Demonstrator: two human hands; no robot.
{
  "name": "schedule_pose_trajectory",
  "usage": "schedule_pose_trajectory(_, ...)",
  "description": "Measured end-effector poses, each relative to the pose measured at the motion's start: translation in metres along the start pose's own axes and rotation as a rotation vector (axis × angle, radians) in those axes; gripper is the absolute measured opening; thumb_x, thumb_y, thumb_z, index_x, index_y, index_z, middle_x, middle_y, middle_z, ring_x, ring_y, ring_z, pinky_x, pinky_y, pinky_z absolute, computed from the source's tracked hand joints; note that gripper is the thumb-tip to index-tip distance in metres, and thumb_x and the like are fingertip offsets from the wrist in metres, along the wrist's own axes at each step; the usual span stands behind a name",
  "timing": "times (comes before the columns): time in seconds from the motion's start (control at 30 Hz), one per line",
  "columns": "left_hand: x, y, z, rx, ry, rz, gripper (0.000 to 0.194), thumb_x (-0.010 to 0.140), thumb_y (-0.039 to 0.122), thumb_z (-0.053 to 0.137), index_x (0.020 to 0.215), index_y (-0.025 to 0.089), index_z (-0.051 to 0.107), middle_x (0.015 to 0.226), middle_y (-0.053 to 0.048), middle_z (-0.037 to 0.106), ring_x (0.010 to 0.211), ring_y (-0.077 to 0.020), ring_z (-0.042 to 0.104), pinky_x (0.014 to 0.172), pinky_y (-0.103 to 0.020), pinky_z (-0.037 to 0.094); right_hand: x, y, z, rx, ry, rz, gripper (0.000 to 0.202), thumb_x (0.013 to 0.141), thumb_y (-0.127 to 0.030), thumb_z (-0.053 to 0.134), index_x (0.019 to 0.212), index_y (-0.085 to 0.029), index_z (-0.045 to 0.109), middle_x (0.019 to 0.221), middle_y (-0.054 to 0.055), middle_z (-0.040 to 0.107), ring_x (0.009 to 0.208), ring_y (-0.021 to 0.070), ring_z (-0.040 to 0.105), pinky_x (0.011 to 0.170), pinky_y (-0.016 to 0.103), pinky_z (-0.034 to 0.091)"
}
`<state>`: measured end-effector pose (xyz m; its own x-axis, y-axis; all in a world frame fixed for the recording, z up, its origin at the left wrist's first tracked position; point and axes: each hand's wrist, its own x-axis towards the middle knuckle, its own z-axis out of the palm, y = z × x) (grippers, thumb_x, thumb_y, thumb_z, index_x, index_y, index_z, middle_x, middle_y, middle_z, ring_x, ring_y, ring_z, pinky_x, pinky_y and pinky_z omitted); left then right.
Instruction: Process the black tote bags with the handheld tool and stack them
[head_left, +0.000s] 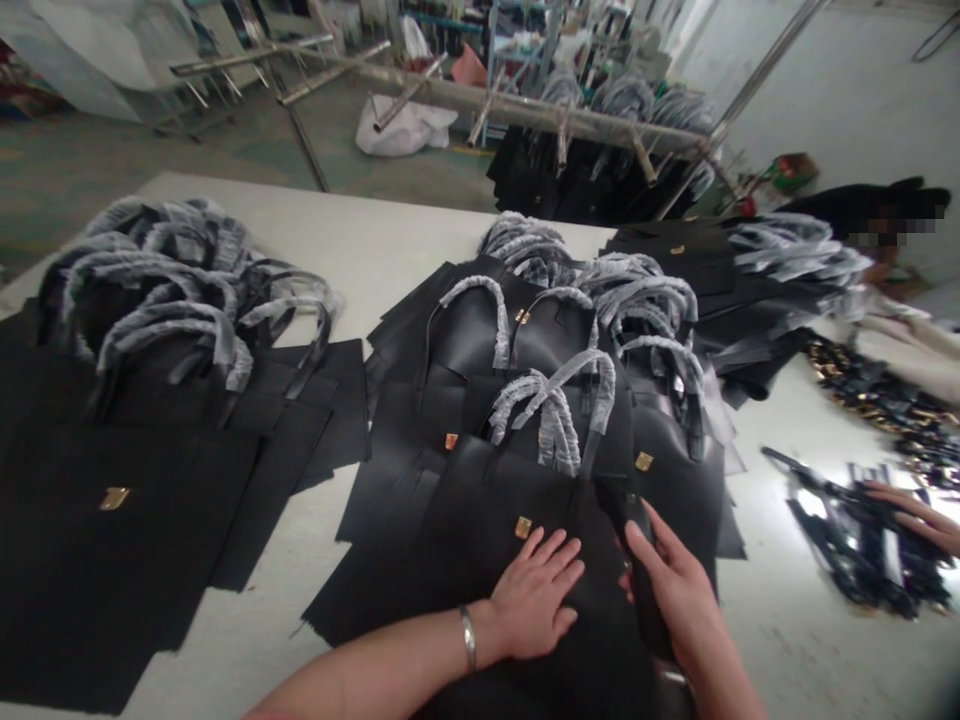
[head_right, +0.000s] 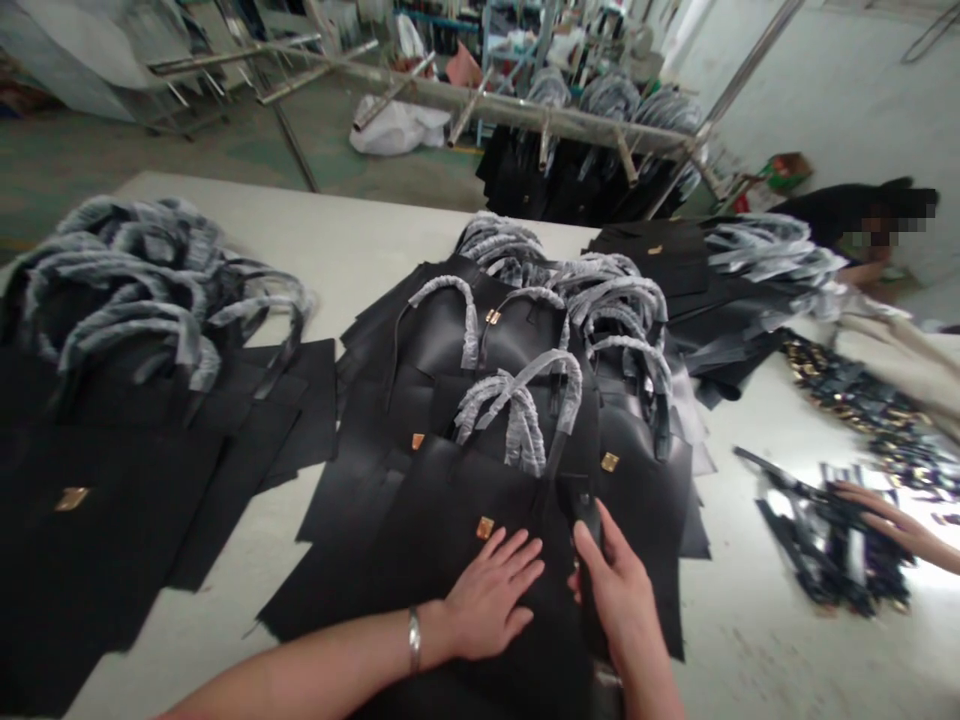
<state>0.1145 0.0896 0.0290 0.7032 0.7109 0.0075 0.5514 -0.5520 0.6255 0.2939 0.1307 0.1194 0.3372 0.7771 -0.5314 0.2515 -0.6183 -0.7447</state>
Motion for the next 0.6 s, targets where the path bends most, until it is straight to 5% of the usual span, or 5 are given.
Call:
schedule_pose_trajectory(0.13, 0.001, -0.002, 0.002, 0.041, -0.021, 0.01, 0.057, 0.099, 0.042, 0.041, 0.15, 0.015, 0.036, 0.158, -0.008, 0.034, 0.15, -0.0237, 0.018, 0.123, -0.044, 0.008, 0.0, 0.007, 0.011, -0.071, -0.153, 0.028, 0.074, 0.08, -0.058, 0.064, 0.144, -0.026, 0.048, 0.063, -0.005, 0.062, 0.043, 0.0166, 0.056, 0.04, 0.029, 0.046)
schedule_pose_trajectory(0.27, 0.001, 0.0, 0.003, 0.097, -0.018, 0.015, 0.057, 0.1, 0.042, 0.038, 0.15, 0.015, 0.035, 0.159, -0.008, 0.032, 0.15, -0.0254, 0.018, 0.123, -0.046, 0.007, 0.009, 0.008, 0.02, -0.117, -0.082, -0.054, 0.068, 0.084, -0.059, 0.06, 0.144, -0.028, 0.049, 0.061, -0.005, 0.062, 0.047, 0.0173, 0.059, 0.045, 0.029, 0.05)
schedule_pose_trajectory(0.4, 0.0, 0.001, 0.004, 0.105, -0.015, 0.012, 0.056, 0.101, 0.043, 0.036, 0.149, 0.016, 0.037, 0.159, -0.007, 0.031, 0.15, -0.0253, 0.018, 0.123, -0.046, 0.008, 0.009, 0.01, 0.017, -0.177, -0.171, -0.023, 0.066, 0.085, -0.058, 0.058, 0.143, -0.028, 0.049, 0.056, -0.006, 0.061, 0.042, 0.0177, 0.057, 0.041, 0.029, 0.048)
schedule_pose_trajectory(0.6, 0.0, 0.001, 0.003, 0.1, 0.006, 0.011, 0.056, 0.101, 0.042, 0.037, 0.15, 0.016, 0.036, 0.158, -0.008, 0.032, 0.15, -0.0254, 0.018, 0.123, -0.046, 0.008, 0.007, 0.005, 0.02, -0.183, -0.143, -0.034, 0.064, 0.084, -0.056, 0.06, 0.14, -0.026, 0.053, 0.062, -0.004, 0.065, 0.042, 0.0183, 0.059, 0.043, 0.031, 0.05)
